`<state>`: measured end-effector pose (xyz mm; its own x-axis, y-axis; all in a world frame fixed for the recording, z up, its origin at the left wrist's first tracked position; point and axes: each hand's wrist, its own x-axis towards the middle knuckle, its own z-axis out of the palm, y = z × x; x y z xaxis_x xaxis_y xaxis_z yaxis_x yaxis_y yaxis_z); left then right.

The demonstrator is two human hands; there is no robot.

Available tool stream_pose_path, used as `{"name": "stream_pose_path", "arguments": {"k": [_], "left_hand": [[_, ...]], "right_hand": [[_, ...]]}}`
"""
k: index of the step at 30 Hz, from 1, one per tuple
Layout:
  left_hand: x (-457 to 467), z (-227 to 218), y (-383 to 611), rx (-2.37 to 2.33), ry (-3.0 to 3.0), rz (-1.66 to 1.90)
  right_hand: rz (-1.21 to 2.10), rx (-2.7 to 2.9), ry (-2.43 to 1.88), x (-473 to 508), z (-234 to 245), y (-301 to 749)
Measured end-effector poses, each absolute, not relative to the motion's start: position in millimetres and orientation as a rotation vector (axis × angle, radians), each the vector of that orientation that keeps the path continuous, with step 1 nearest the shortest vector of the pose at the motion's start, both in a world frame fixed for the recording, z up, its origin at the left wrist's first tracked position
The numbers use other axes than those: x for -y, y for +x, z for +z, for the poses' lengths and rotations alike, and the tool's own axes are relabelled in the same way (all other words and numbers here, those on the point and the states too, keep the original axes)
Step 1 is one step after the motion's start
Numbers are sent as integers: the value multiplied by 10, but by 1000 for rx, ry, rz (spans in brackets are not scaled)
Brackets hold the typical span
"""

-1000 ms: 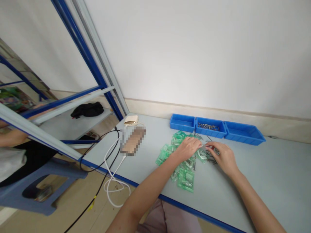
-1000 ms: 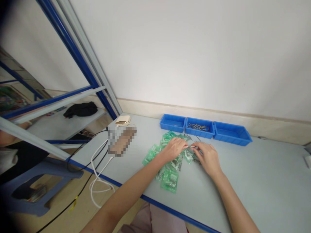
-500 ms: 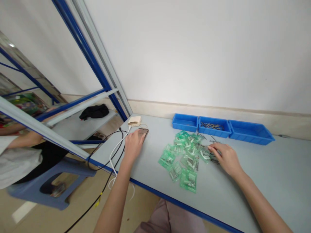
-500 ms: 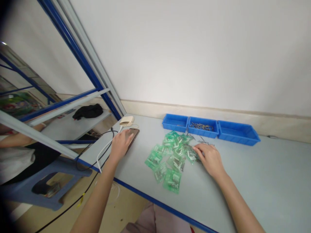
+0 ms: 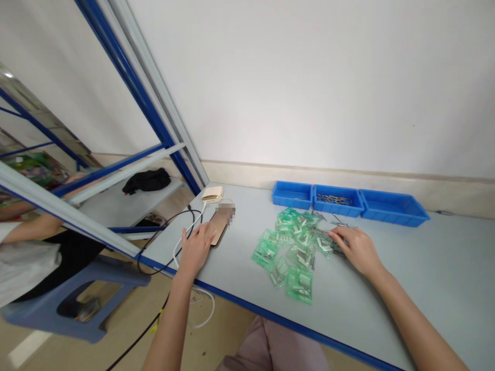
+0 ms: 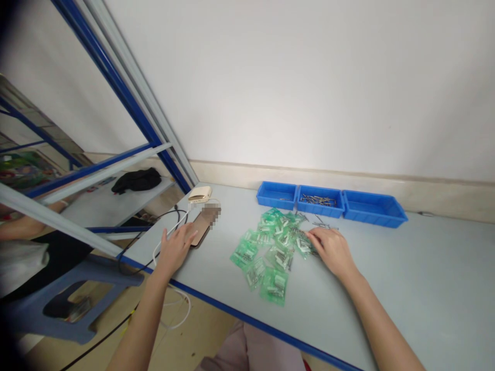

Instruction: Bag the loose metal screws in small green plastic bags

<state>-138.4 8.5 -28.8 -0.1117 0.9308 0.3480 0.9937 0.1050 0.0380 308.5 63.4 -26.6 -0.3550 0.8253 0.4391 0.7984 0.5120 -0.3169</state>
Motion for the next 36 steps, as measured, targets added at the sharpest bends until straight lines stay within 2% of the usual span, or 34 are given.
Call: {"name": "stream_pose_path", "arguments": {"k": [9, 15, 22, 30, 36], "left_hand": [[-123, -88, -1117, 1875, -2001, -580], [-512, 87, -1, 1444, -2448, -680], [-991, -131, 1120, 896, -2726, -526], [-1023, -289, 1145, 927, -2673, -772], [-997, -246, 1116, 896, -2628, -801]], "right_hand": [[119, 2237, -1337, -631, -282, 3073], [301, 2176, -1341, -618, -241, 3019], [597, 1949, -1320, -655, -253, 3049], [756, 1805, -1319, -734, -327, 3040], [758, 1813, -1323, -739, -356, 3000]]}}
